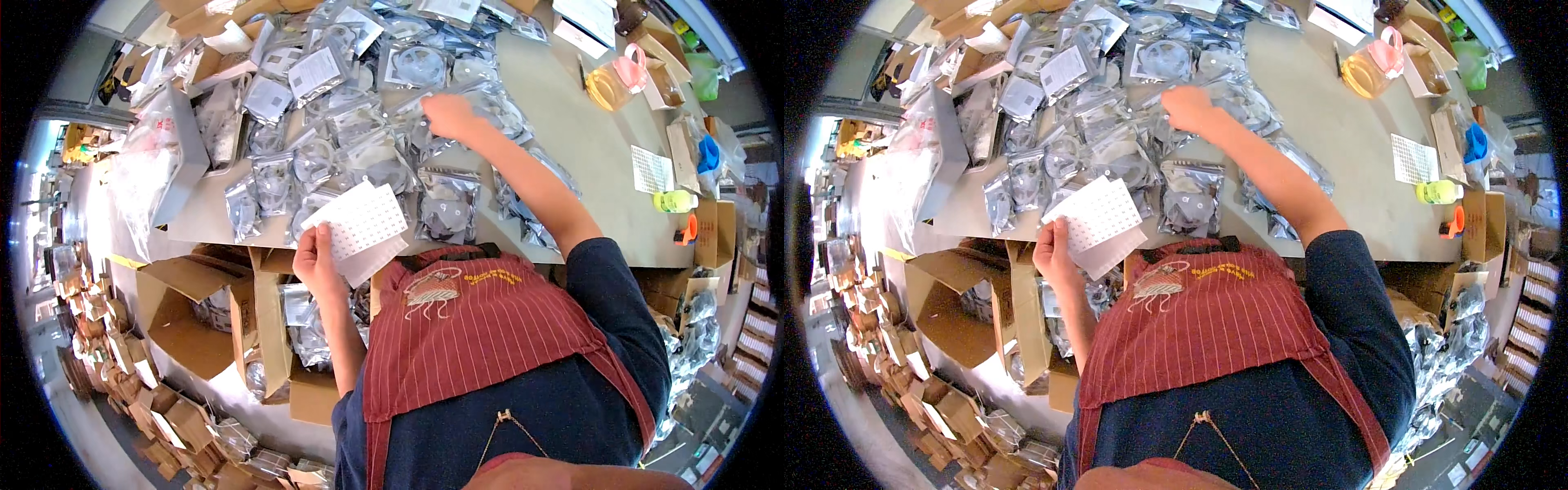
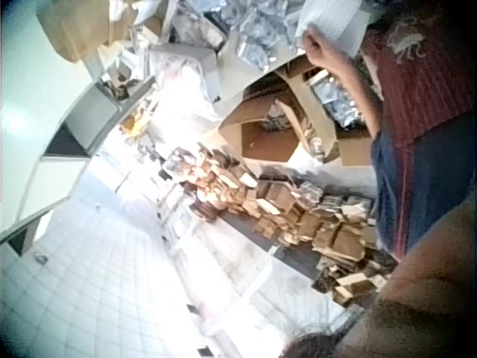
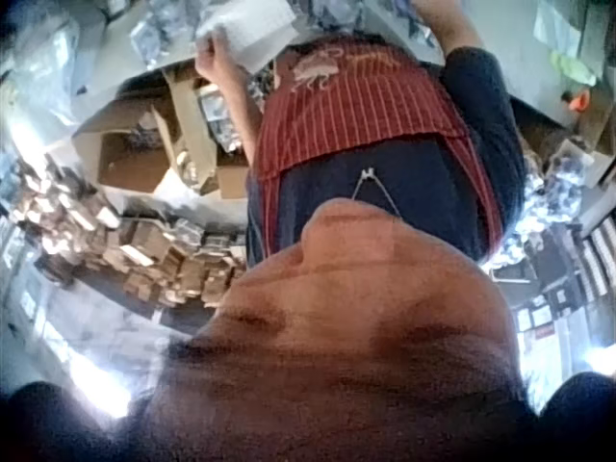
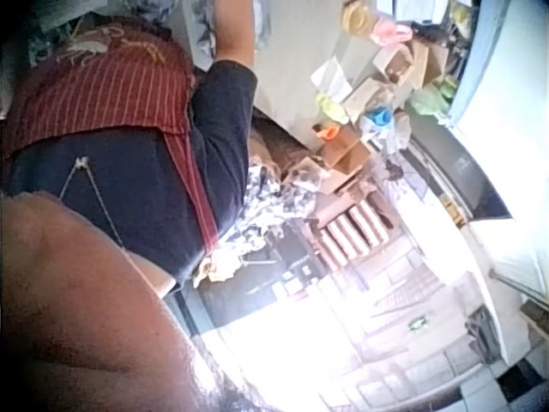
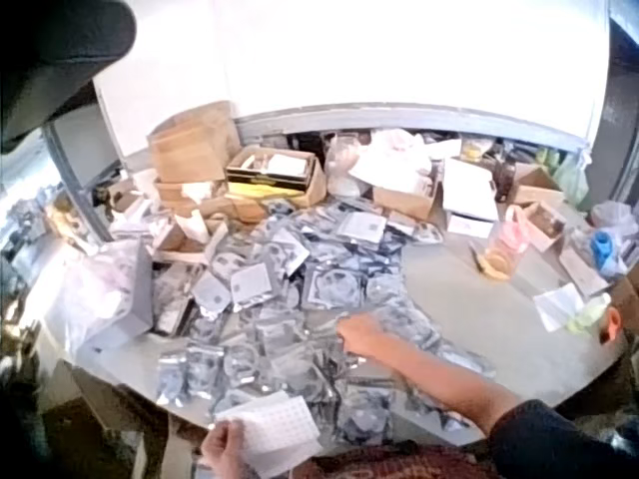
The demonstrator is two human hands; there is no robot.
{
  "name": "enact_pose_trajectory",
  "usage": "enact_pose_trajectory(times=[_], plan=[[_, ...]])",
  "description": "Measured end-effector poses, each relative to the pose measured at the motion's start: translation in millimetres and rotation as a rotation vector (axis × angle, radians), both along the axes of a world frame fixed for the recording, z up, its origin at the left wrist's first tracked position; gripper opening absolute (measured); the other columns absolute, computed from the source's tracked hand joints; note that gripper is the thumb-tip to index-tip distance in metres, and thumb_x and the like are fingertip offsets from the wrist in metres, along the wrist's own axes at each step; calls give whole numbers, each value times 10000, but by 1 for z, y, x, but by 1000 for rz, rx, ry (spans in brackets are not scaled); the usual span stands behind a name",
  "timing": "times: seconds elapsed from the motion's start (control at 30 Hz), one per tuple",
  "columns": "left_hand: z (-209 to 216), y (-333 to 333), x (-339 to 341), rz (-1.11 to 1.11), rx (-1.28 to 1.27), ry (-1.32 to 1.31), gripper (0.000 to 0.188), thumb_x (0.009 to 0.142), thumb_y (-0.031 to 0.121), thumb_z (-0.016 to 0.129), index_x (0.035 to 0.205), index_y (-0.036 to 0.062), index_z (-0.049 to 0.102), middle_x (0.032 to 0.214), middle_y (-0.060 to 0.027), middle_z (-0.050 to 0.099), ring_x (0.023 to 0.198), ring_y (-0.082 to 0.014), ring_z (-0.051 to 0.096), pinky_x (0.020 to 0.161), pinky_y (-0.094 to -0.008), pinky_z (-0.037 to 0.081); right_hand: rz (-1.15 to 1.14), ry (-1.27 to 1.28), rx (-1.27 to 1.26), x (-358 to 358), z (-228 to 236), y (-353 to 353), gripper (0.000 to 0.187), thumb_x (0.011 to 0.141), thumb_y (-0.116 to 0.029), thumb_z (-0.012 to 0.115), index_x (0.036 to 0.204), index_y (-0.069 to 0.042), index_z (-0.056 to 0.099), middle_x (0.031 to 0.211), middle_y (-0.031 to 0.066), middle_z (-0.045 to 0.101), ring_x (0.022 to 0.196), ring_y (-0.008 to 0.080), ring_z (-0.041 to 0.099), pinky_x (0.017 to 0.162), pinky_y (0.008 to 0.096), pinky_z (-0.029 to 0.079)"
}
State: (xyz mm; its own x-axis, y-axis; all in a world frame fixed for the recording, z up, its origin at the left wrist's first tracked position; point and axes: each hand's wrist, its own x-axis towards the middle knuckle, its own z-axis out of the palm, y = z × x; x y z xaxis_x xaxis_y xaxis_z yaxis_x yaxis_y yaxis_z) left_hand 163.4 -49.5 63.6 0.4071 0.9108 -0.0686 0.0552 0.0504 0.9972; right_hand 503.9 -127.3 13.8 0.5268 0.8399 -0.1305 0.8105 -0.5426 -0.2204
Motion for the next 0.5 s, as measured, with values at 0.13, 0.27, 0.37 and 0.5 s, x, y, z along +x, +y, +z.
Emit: enact_pose_trajectory(times=[0.13,0.27,0.37,0.5], plan=[[2,-12,1,-59,68,102,197,946,166,649,915,-27,673,757,51,566,687,-30,435,611,-199,366,-48,23,-136,11,10,-2,249,714,-165,682,935,-50,683,888,170,699,874,367,680,718,469,543],[8,-25,6,-129,251,274,202,936,155,653,963,-45,668,762,-3,616,715,-63,496,648,-237,436,101,180,104,-29,45,-17,176,800,-203,663,905,-62,663,875,116,709,816,354,679,688,468,522],[8,-35,20,-173,336,292,178,927,140,654,977,-30,675,789,-74,652,709,-99,541,663,-271,463,327,471,520,-87,70,-39,162,840,-203,640,908,-62,595,880,124,650,837,348,625,735,444,491],[7,-40,35,-276,412,333,184,931,146,649,987,-28,674,767,-41,634,715,-76,513,650,-259,456,429,338,697,-129,81,-58,177,850,-183,658,956,-76,565,944,99,594,911,313,587,803,414,465]])
